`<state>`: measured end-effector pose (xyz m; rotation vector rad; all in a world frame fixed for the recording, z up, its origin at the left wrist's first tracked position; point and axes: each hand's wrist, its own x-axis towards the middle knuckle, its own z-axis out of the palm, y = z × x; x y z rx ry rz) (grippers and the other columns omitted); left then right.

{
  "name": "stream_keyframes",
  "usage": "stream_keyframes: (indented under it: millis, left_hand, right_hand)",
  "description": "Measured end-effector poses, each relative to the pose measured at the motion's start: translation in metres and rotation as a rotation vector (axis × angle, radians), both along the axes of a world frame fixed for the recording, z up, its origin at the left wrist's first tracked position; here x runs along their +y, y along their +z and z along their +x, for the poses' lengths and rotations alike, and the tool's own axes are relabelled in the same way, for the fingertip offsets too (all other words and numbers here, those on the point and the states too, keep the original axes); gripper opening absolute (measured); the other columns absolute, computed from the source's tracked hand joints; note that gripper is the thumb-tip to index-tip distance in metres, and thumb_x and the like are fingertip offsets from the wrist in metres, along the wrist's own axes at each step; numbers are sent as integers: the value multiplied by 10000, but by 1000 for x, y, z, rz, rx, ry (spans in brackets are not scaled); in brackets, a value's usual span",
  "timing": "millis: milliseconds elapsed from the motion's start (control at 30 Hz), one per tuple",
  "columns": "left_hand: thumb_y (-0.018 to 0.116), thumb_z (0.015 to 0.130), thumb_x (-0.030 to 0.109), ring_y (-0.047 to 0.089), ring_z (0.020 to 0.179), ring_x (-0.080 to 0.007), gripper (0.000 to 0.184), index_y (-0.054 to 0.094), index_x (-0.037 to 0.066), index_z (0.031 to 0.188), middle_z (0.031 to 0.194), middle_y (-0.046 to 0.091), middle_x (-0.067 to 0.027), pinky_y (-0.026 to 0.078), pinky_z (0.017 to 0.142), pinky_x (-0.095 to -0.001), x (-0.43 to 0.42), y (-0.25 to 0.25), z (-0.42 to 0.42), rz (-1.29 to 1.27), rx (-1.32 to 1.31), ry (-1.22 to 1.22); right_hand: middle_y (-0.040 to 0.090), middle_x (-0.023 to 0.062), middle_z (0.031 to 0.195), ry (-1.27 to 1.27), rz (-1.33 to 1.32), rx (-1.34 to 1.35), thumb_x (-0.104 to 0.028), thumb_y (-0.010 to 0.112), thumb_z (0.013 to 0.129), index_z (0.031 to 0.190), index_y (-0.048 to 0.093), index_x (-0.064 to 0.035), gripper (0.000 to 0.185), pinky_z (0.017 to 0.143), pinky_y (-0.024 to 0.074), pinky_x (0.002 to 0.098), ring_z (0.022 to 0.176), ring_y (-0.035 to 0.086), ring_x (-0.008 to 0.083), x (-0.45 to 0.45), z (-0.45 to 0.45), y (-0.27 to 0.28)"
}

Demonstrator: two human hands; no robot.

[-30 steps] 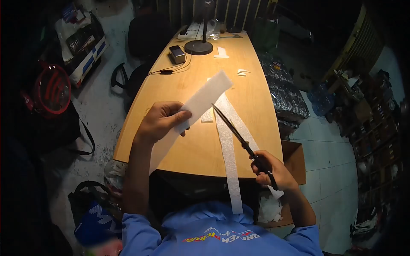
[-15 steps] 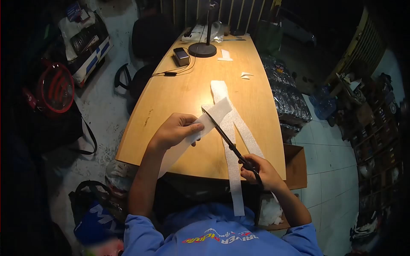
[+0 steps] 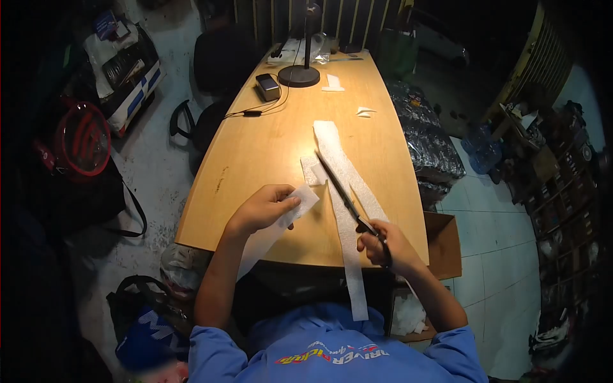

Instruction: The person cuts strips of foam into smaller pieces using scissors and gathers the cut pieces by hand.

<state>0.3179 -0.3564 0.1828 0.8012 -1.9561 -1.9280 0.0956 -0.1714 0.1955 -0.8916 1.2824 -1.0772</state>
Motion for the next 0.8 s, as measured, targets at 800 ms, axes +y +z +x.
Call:
stream_keyframes:
  millis: [800]
  left_hand:
    - [584, 904, 173, 624, 784, -148, 452, 432, -39, 1272, 925, 652, -125, 501, 677, -263, 55, 17, -19, -36, 160, -90]
  right_hand:
    - [605, 57, 804, -175, -292, 63, -115, 762, 727, 1096, 477, 52, 494, 421, 337, 147, 525, 460, 15, -47, 2, 20]
